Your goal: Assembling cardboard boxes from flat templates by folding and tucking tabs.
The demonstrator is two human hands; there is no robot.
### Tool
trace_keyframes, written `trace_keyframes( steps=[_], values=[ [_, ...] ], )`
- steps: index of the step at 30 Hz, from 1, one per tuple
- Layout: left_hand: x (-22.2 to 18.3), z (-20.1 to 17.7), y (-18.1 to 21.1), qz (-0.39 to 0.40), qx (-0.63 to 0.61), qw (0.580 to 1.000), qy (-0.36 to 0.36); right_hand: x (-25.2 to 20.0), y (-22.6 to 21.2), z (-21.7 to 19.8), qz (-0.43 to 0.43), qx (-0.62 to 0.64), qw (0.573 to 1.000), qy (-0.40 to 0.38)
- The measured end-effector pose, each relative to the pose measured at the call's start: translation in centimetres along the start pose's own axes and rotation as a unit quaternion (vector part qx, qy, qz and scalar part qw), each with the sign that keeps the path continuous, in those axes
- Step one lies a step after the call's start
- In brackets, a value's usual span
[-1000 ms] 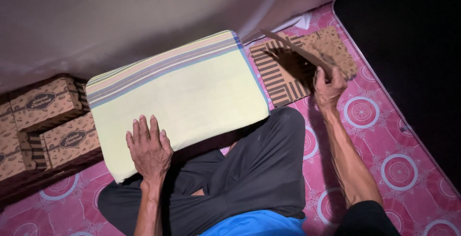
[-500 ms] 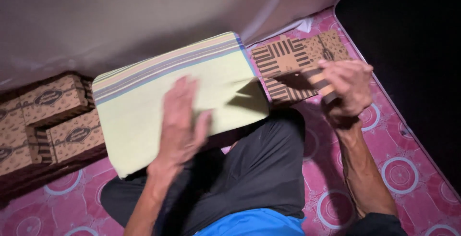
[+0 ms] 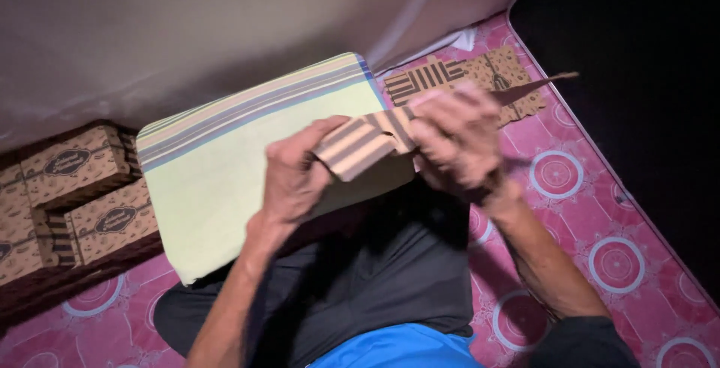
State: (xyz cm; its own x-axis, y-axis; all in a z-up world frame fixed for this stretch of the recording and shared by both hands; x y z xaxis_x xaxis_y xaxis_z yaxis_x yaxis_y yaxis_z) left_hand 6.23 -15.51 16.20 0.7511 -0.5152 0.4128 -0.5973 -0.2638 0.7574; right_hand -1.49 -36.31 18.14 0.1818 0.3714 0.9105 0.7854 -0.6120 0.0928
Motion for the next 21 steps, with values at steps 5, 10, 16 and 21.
trace_keyframes(
  steps=[5, 10, 16, 21],
  values=[
    [-0.2, -4.1, -1.1, -0.023, 0.024, 0.999, 0.007, -0.8, 4.0, -6.6, 0.190, -0.006, 0.972, -0.142],
    [-0.7, -6.3, -2.1, -0.068, -0.024, 0.997, 0.009, -3.1, 9.1, -7.5, 0.340, 0.054, 0.885, -0.312],
    [-1.7, -8.9, -4.1, -0.021, 0.035, 0.998, 0.055, -3.7, 11.8, -4.9, 0.424, 0.156, 0.819, -0.355],
    [-3.1, -12.4, -3.4, -0.065, 0.088, 0.992, 0.068, 1.7, 10.6, -1.7, 0.381, 0.198, 0.822, -0.375]
  ],
)
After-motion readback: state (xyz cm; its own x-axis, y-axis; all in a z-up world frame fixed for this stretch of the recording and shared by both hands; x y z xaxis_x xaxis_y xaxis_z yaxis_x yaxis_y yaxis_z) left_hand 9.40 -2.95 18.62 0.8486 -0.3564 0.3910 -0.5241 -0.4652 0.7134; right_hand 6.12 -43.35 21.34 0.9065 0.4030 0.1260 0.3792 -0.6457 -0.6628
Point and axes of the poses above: each hand's wrist, its own x-axis towards the middle knuckle, its own z-axis out of the palm, y = z × x, the point moved 4 cm from there along x, towards the middle knuckle, and after that the axes turned 12 degrees about x, right-handed, at the moved point
